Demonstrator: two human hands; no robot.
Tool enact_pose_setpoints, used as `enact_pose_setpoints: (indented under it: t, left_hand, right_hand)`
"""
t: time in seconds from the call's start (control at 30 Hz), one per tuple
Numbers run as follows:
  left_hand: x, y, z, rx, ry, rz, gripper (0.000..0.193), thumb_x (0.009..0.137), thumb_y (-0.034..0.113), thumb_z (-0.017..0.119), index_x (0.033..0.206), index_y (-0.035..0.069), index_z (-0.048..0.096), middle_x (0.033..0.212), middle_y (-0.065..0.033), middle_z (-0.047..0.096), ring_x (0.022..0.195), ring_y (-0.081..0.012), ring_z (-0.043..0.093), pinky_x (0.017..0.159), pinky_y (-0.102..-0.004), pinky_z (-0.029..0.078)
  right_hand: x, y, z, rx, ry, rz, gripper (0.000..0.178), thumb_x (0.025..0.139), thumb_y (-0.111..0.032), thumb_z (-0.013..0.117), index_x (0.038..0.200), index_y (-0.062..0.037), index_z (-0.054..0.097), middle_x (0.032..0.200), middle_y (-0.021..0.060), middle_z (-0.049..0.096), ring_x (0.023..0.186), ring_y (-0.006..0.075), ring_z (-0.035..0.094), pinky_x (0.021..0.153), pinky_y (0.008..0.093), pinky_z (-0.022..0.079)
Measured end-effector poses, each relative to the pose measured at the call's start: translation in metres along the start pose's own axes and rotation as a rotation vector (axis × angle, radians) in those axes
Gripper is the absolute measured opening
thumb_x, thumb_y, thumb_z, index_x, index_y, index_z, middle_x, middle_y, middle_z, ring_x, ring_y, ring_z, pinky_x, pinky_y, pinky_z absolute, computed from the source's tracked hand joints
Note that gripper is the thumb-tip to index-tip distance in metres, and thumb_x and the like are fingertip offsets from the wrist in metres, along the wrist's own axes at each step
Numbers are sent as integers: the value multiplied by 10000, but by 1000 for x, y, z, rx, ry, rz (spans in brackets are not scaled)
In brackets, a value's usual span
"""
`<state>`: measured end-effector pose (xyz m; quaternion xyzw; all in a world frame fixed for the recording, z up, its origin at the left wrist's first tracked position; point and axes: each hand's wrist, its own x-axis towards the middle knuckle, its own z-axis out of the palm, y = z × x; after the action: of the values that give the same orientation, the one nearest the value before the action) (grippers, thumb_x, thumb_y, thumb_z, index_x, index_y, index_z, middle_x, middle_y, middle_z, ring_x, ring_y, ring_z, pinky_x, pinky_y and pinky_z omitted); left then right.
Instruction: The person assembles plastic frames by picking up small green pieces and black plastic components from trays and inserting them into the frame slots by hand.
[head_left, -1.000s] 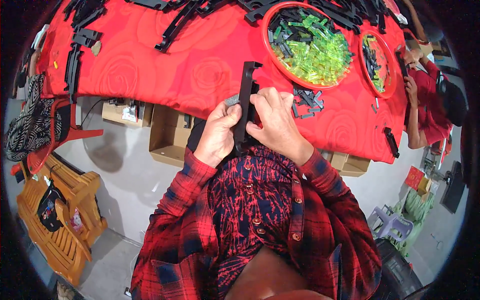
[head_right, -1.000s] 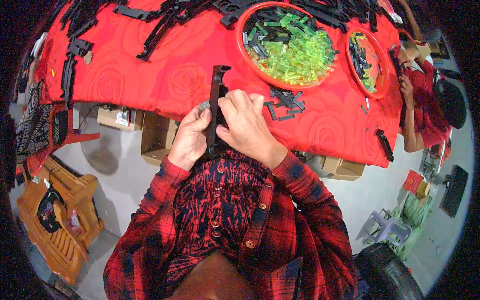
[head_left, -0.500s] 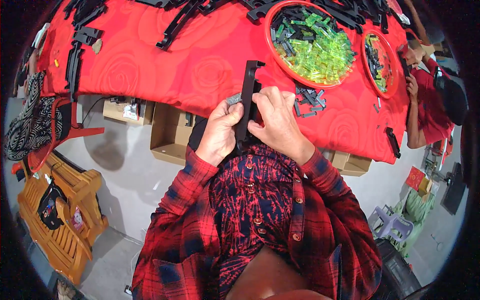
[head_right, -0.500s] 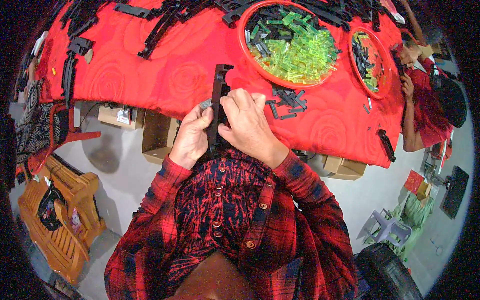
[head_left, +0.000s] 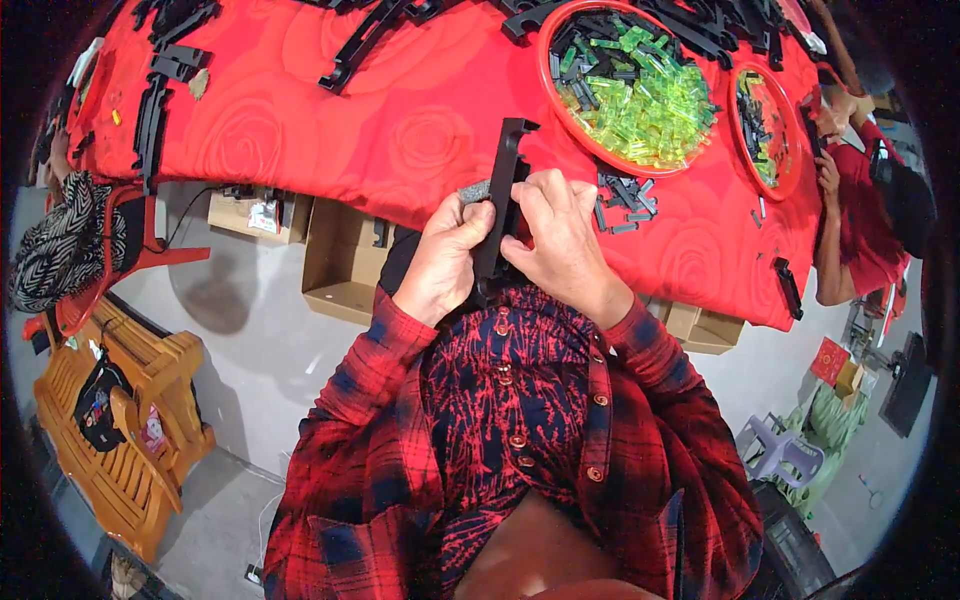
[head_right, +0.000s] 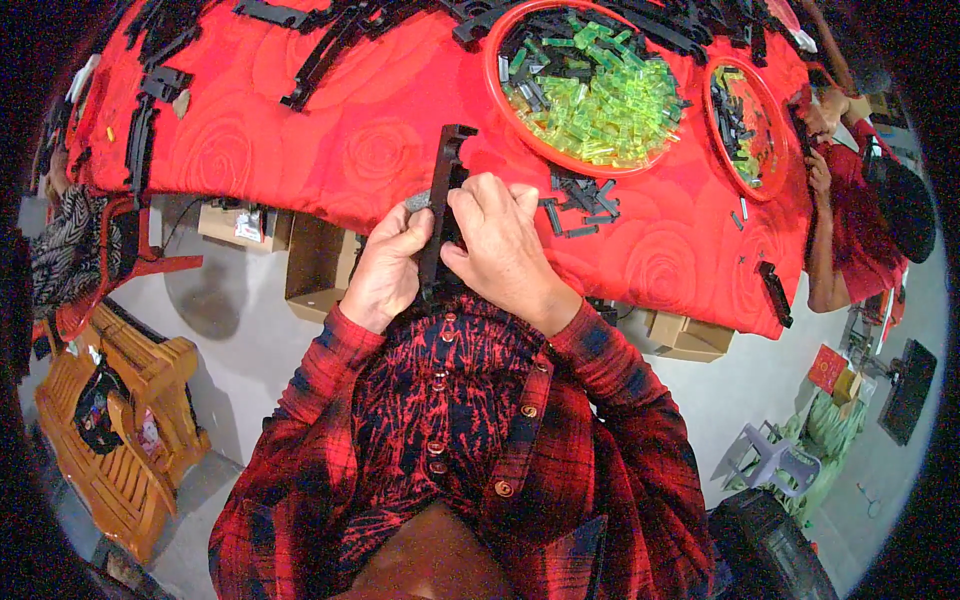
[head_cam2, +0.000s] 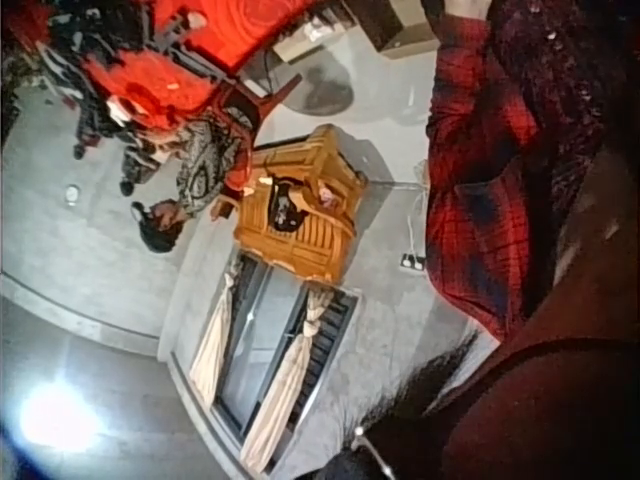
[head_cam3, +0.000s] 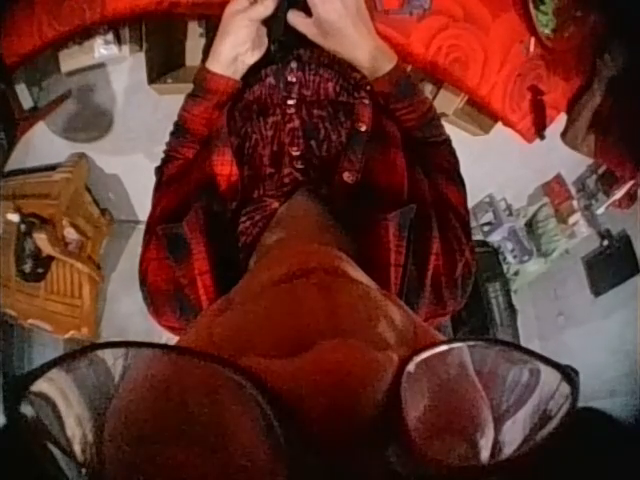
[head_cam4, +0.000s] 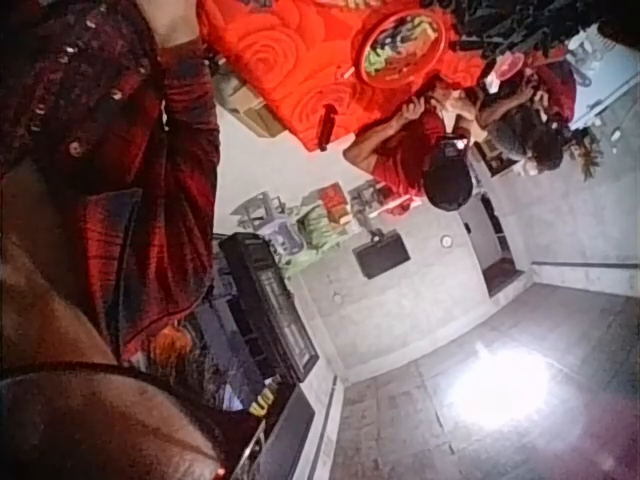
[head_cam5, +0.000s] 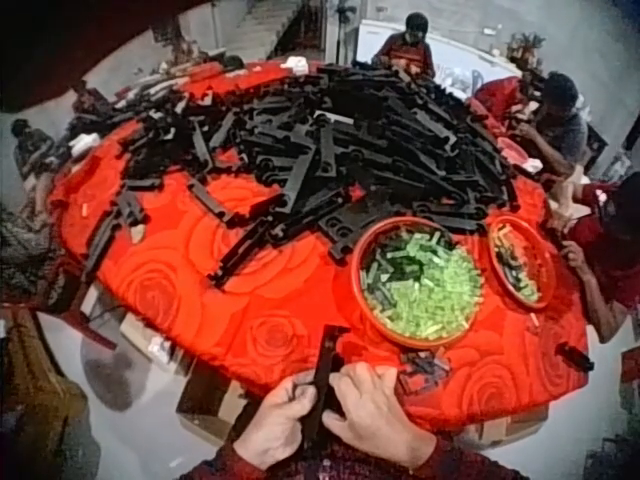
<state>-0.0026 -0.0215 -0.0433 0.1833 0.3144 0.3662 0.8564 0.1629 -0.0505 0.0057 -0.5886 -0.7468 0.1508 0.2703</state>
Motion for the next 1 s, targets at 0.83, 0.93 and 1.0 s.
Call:
enact_pose_setpoints:
  t: [0.83,0.93,1.0]
  left_hand:
    - [-21,9,-9,157,118,143,289,1001,147,599,1260,21,573,1094,-26,654,971,-114,621,871,-272,512]
    - [-55,42,-28,227,172,34,317,1027,229,556,1281,39,562,1057,-44,663,841,-127,648,713,-294,559]
    - [-80,61,-49,127,264,48,332,1035,242,527,1307,52,540,1062,-80,676,832,-173,662,698,-318,560]
  right_hand:
    - [2,-20,-1,-77,-112,-80,529,737,-191,785,1194,-43,565,1089,119,545,1082,288,527,895,459,342]
    - [5,-19,-8,82,-64,-68,611,768,-131,784,1323,-25,551,1121,142,582,1056,302,556,880,413,385]
    - [4,-6,-5,141,88,-32,508,772,-23,753,1257,-7,602,1051,154,610,979,308,575,801,399,447]
